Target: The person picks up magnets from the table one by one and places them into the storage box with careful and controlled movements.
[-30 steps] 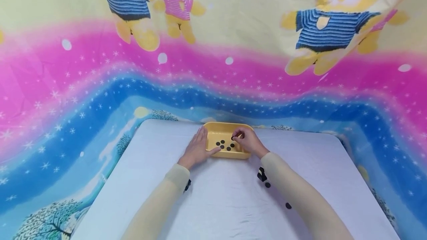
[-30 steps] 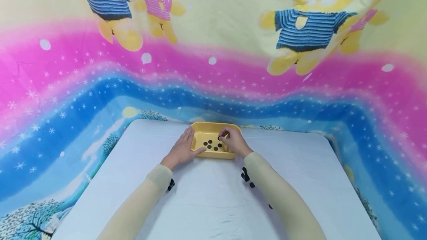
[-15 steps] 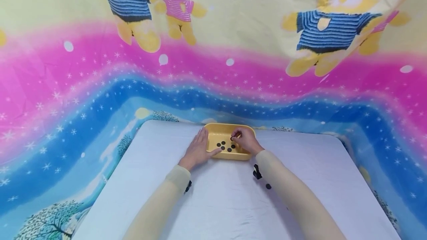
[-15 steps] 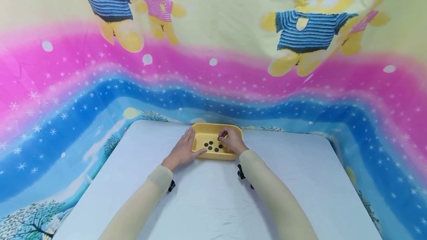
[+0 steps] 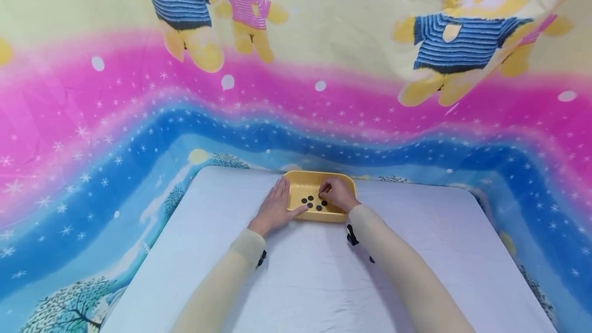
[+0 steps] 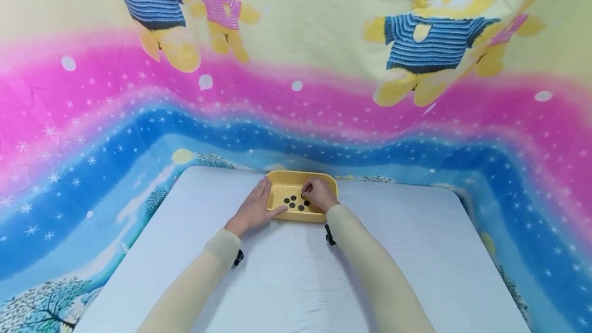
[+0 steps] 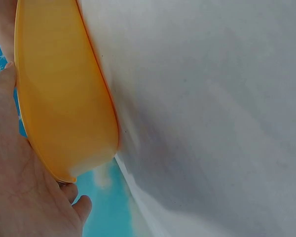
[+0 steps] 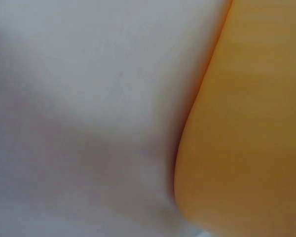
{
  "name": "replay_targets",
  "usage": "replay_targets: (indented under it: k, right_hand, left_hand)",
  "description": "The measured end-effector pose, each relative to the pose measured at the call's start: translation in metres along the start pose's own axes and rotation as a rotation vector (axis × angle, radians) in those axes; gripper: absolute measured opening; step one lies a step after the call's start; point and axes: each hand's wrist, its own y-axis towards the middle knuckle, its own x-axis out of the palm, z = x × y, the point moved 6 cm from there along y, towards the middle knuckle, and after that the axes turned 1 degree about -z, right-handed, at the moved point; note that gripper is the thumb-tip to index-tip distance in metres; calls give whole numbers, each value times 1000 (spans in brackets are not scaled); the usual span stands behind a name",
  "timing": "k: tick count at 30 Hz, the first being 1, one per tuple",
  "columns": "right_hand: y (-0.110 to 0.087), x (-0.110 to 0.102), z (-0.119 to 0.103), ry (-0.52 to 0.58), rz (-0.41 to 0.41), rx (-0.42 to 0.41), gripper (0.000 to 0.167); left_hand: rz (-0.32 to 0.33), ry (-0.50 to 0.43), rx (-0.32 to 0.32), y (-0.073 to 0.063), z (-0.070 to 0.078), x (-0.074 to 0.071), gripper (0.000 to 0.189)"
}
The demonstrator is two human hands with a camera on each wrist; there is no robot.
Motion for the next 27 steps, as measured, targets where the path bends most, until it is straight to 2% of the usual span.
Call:
replay_targets:
  k: [7,12,23,27]
  right_hand:
    - [5,8,0,-8,-30,27,4]
    - [7,10,2,-37,-29,31,4]
    - [0,10,-7,-99,-25,24,4]
    - [-2,9,-8,-111,-20,28,4]
  left_hand:
    - [-2,-18,1,0,0,0,112]
    - [-7,-3,0,1,-1,-1,119]
    - [-12,-21,-9,1,-1,-1,114]
    - [-11,7,-2,0,0,-1,118]
